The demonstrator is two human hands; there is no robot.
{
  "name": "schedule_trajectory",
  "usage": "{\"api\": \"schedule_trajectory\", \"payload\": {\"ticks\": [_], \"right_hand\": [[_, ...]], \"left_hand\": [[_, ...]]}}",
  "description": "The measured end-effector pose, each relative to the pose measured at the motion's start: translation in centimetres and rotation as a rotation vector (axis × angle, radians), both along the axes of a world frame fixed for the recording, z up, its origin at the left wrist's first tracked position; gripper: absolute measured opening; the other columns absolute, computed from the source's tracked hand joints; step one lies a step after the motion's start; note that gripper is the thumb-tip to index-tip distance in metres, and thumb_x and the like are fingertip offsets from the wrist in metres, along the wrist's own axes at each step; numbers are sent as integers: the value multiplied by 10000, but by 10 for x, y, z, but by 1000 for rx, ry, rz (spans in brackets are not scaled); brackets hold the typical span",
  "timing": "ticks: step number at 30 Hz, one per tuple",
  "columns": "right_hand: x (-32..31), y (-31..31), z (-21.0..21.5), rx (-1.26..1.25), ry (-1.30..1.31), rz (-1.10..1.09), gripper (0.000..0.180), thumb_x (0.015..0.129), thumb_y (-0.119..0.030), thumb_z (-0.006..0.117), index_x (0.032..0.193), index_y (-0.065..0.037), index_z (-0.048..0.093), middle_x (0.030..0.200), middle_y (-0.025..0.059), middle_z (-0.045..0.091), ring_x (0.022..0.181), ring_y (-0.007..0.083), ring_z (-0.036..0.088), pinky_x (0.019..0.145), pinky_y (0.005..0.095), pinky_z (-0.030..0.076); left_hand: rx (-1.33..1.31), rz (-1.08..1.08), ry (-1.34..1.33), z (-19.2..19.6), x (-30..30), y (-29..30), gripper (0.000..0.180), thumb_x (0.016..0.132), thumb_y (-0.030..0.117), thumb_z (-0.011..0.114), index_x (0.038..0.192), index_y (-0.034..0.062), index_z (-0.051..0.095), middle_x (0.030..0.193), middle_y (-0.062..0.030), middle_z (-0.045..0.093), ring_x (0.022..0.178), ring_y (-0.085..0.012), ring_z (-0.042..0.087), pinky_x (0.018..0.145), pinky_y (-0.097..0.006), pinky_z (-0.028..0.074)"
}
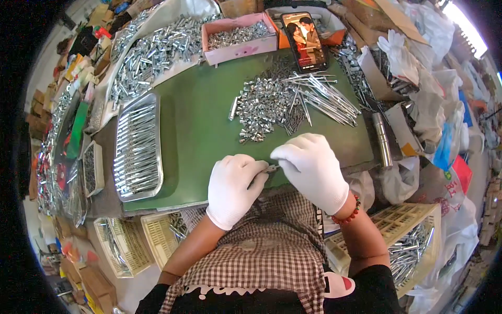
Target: Assembling small metal pins and checking hardware components at a workbench.
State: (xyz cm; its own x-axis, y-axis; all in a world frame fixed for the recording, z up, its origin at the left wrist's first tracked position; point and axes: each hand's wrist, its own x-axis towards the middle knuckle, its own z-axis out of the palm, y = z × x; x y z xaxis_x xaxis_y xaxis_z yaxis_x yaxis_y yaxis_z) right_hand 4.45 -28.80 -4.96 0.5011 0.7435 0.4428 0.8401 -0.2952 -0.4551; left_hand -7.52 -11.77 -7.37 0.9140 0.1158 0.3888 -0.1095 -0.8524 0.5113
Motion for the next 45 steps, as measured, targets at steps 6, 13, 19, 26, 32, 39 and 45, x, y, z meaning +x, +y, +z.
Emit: {"api": "schedule_trajectory", "payload": {"ticks": [6,13,19,26,32,39,45], "right_hand": [[-5,9,-7,36,47,52,174,785,-14,706,924,-111,666,817,54,690,796,303,665,824,417,508],[-11,19,1,-145,-255,151,160,770,-63,661,885,-98,555,701,55,550,726,286,589,752,418,484],[-19,20,5,-239,-274,116,163,772,-80,658,883,-84,539,712,47,543,735,270,582,754,405,494],[-21,8,-9,-8,-283,90,164,782,-73,654,931,-75,587,736,50,579,761,275,611,745,400,504],[12,-76,-1,-93,-383,-594,481,835,-63,737,1310,-64,664,1155,156,696,1055,361,634,952,470,485],[33,-127,-23,-129,-128,-803,527,913,-112,711,1425,-70,593,1114,188,662,1037,370,625,896,453,491],[-60,-46,-6,-436,-12,-291,697,811,-234,806,1462,-254,557,764,102,633,599,328,646,541,439,523]], "left_hand": [[22,-11,-35,1,0,1,105,843,159,730,942,126,729,826,-48,632,761,-291,631,690,-441,481],[44,-8,46,-1,2,3,123,815,167,770,845,103,669,803,-68,610,752,-314,624,670,-460,475],[52,-1,-12,0,1,2,161,815,163,779,809,96,632,790,-74,593,742,-319,615,657,-464,470],[44,-16,-49,-3,1,0,120,819,155,769,850,104,666,808,-55,609,749,-300,620,669,-453,475],[-23,2,-16,-1,-3,1,164,829,137,750,992,127,746,869,-53,648,818,-300,619,749,-426,475],[6,10,10,-1,-2,1,140,826,150,757,962,117,751,862,-51,657,822,-298,620,748,-427,470],[7,4,-17,-4,-3,-1,136,827,147,758,956,107,741,857,-54,652,821,-299,619,742,-428,464]]}}
